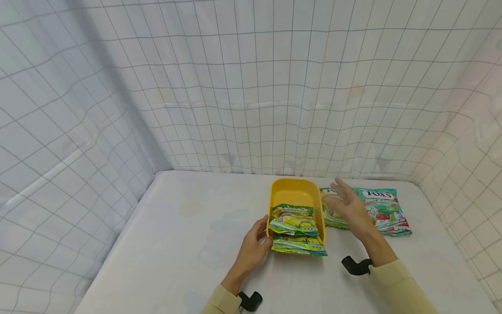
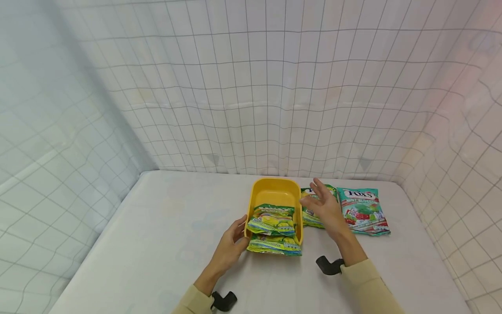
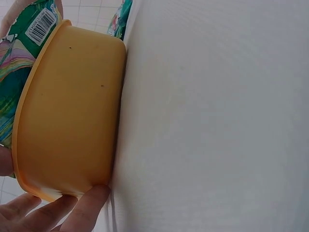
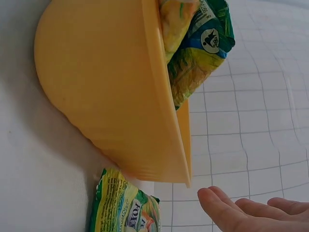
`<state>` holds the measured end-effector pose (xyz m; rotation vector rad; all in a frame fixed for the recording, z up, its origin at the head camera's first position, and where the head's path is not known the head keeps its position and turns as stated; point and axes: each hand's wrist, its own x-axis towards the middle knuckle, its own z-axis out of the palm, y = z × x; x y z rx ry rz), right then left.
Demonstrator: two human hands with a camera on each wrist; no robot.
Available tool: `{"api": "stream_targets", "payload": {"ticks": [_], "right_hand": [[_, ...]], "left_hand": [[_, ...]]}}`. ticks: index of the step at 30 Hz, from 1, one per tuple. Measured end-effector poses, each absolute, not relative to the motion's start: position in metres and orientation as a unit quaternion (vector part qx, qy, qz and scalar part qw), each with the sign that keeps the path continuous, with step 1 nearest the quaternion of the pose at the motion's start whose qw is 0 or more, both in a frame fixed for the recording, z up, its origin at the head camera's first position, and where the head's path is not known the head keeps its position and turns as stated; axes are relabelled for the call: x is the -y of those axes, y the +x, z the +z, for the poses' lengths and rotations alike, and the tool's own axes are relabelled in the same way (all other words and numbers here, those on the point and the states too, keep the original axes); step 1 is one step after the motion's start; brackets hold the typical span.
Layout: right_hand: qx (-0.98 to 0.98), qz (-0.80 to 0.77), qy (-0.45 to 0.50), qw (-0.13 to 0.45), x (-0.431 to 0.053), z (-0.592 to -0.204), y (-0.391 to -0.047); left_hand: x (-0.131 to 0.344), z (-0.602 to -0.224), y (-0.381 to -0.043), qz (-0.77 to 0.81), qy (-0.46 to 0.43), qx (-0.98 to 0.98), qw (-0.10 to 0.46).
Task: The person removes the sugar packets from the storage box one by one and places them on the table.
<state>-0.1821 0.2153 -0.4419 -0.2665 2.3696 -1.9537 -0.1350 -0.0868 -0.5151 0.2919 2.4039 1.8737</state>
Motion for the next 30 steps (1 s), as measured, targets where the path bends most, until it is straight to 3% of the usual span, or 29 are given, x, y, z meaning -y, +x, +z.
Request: {"api": "stream_targets", "payload": {"ticks": [18, 30], "right_hand": [[-0.775, -0.623, -0.093, 0.039, -0.192, -0.448, -0.185], [-0.777, -0.620, -0.086, 0.075, -0.176, -0.452, -0.185]], "left_hand": [[0.087, -0.515, -0.136, 0.615, 0.095, -0.782, 0.042], [0.085, -0.516, -0.137, 0.620, 0.088, -0.779, 0.041]]}}
